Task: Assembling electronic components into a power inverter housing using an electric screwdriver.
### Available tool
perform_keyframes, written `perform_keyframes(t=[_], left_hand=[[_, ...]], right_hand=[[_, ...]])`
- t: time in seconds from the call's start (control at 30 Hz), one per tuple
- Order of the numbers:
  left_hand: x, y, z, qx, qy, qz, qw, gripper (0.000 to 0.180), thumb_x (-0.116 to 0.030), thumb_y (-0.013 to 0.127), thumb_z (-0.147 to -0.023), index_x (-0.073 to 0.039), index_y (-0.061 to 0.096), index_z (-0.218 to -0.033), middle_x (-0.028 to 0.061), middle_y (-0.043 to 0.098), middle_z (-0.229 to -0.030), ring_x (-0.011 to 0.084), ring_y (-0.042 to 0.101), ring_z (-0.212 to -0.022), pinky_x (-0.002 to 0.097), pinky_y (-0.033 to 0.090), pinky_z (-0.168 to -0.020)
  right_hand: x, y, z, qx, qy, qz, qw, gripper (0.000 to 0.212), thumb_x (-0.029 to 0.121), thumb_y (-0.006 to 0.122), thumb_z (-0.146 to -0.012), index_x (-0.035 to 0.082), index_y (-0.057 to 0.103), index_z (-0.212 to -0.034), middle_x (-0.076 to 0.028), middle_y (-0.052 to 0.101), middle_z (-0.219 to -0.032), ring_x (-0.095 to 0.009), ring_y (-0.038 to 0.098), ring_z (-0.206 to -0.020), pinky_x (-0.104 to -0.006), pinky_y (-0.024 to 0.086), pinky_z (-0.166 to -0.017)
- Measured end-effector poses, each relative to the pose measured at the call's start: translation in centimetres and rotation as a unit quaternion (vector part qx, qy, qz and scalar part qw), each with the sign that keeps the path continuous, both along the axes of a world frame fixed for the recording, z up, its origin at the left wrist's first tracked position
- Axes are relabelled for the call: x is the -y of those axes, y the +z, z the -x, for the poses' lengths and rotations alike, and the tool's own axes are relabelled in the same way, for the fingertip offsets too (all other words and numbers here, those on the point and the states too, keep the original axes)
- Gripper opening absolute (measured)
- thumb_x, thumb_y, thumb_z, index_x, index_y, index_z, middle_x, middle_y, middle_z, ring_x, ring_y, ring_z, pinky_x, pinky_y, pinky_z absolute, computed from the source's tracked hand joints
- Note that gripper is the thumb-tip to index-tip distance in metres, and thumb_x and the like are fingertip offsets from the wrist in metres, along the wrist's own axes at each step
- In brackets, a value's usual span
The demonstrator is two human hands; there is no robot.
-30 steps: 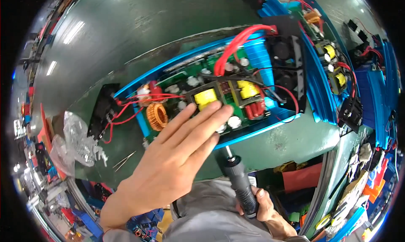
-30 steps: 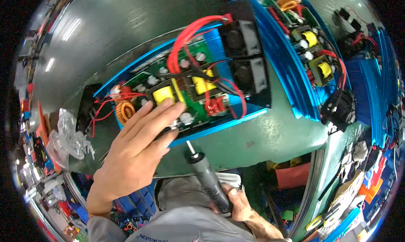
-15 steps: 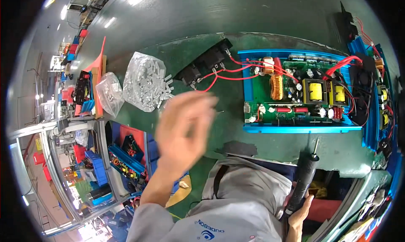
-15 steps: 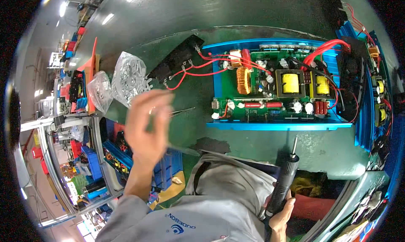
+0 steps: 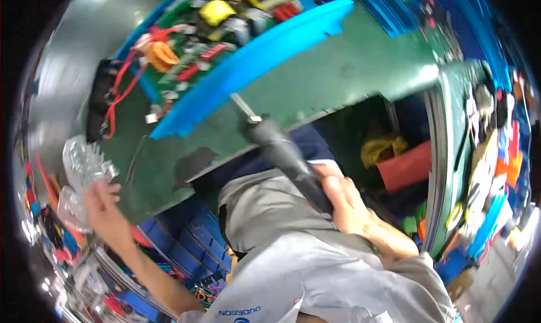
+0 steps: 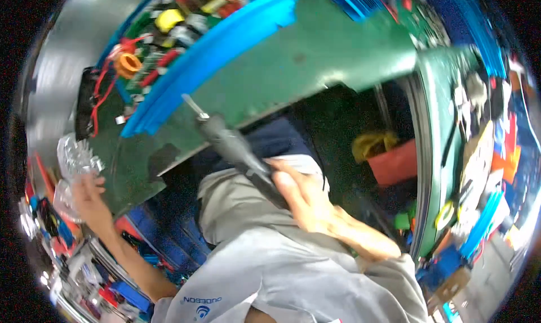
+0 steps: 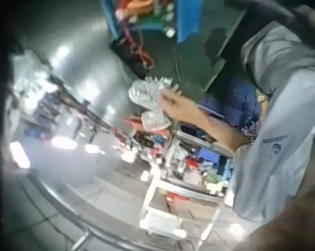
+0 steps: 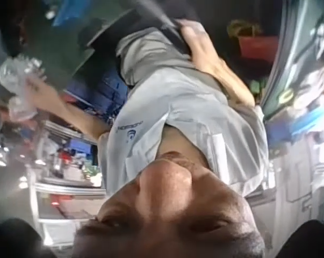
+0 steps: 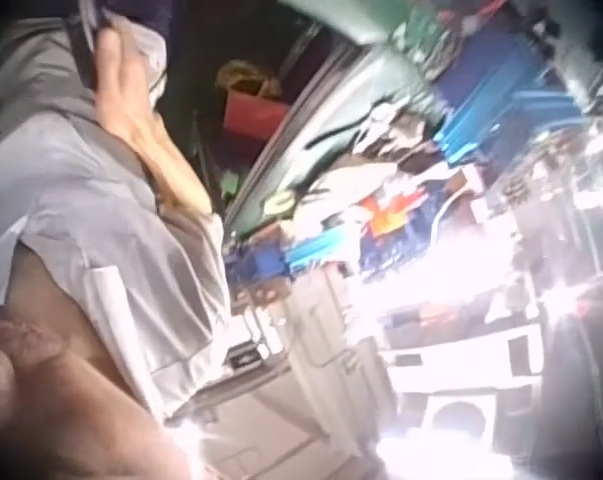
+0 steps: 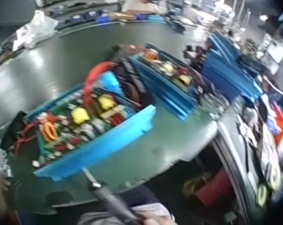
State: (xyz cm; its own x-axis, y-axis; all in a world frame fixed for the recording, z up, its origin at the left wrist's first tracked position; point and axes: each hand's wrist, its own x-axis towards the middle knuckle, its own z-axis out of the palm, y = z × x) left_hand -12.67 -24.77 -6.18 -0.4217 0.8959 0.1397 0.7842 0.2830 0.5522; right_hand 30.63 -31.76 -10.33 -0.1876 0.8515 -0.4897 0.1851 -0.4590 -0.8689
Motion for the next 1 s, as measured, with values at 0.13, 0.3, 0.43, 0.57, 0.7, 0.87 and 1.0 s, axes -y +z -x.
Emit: perform_keyframes(t=[0.13, 0.3, 0.43, 0.57, 0.7, 0.87, 1.0], left_hand=[[-4.9, 5.4, -7.7, 0.054, -0.124, -0.02, 0.991, 0.019, -0.015, 0.056, -0.104, 0.002, 0.064, -0.107, 0.0104, 0.071, -0.101, 0.0141, 0.066, -0.084, 0.0269, 0.052, -0.073], [-9.5, 4.0, -15.4, 0.157, -0.264, -0.01, 0.951, 0.017, -0.01, 0.066, -0.097, 0.002, 0.067, -0.108, 0.0065, 0.07, -0.099, 0.0114, 0.066, -0.086, 0.0243, 0.05, -0.075], [-10.0, 4.8, -18.4, -0.016, -0.338, 0.009, 0.941, 0.011, -0.009, 0.069, -0.094, -0.002, 0.073, -0.102, 0.0023, 0.07, -0.095, 0.011, 0.066, -0.091, 0.0223, 0.049, -0.082], [-11.1, 5.2, -18.9, -0.13, -0.412, 0.007, 0.902, 0.013, -0.008, 0.069, -0.093, -0.002, 0.073, -0.103, 0.0038, 0.07, -0.104, 0.0139, 0.067, -0.097, 0.0251, 0.05, -0.086], [-12.4, 4.2, -19.3, -0.207, -0.481, -0.053, 0.85, 0.013, -0.007, 0.07, -0.09, 0.0, 0.072, -0.101, 0.0084, 0.064, -0.129, 0.0215, 0.066, -0.103, 0.0314, 0.051, -0.091], [-13.4, 4.5, -19.4, -0.246, -0.476, -0.011, 0.844, 0.014, -0.008, 0.065, -0.094, 0.0, 0.073, -0.102, 0.0097, 0.057, -0.143, 0.0252, 0.06, -0.12, 0.0354, 0.046, -0.104], [-13.4, 4.5, -19.9, -0.161, -0.484, -0.001, 0.86, 0.009, -0.006, 0.069, -0.087, 0.001, 0.069, -0.093, 0.0142, 0.057, -0.143, 0.0321, 0.055, -0.13, 0.04, 0.04, -0.11]], right_hand=[[-1.0, 0.6, 0.0, -0.028, 0.027, 0.013, 0.999, 0.047, 0.035, 0.029, -0.11, 0.003, 0.056, -0.133, -0.006, 0.065, -0.093, -0.014, 0.057, -0.085, -0.0298, 0.045, -0.08], [-0.7, 0.3, 0.0, -0.031, 0.013, 0.003, 0.999, 0.051, 0.038, 0.026, -0.111, 0.002, 0.054, -0.135, -0.01, 0.065, -0.091, -0.019, 0.059, -0.085, -0.0318, 0.045, -0.081], [-1.3, 1.0, -0.1, -0.05, 0.036, 0.013, 0.998, 0.053, 0.04, 0.026, -0.111, 0.002, 0.053, -0.135, -0.012, 0.064, -0.085, -0.02, 0.06, -0.082, -0.0336, 0.045, -0.08], [-1.4, 0.7, -0.1, -0.055, 0.038, 0.009, 0.998, 0.055, 0.043, 0.026, -0.11, 0.002, 0.053, -0.135, -0.013, 0.062, -0.08, -0.021, 0.06, -0.079, -0.0358, 0.045, -0.077], [-2.3, 0.9, -0.1, -0.059, 0.041, 0.018, 0.997, 0.055, 0.044, 0.026, -0.11, 0.003, 0.053, -0.134, -0.012, 0.061, -0.079, -0.021, 0.059, -0.078, -0.0358, 0.045, -0.076], [-2.8, 0.2, -0.2, -0.104, 0.026, 0.032, 0.994, 0.056, 0.044, 0.026, -0.11, 0.003, 0.054, -0.134, -0.009, 0.062, -0.079, -0.018, 0.057, -0.076, -0.0335, 0.045, -0.075], [-2.6, -0.8, -0.7, -0.226, 0.013, 0.1, 0.969, 0.054, 0.048, 0.027, -0.11, 0.005, 0.059, -0.121, -0.003, 0.06, -0.077, -0.015, 0.054, -0.073, -0.0317, 0.045, -0.073]])
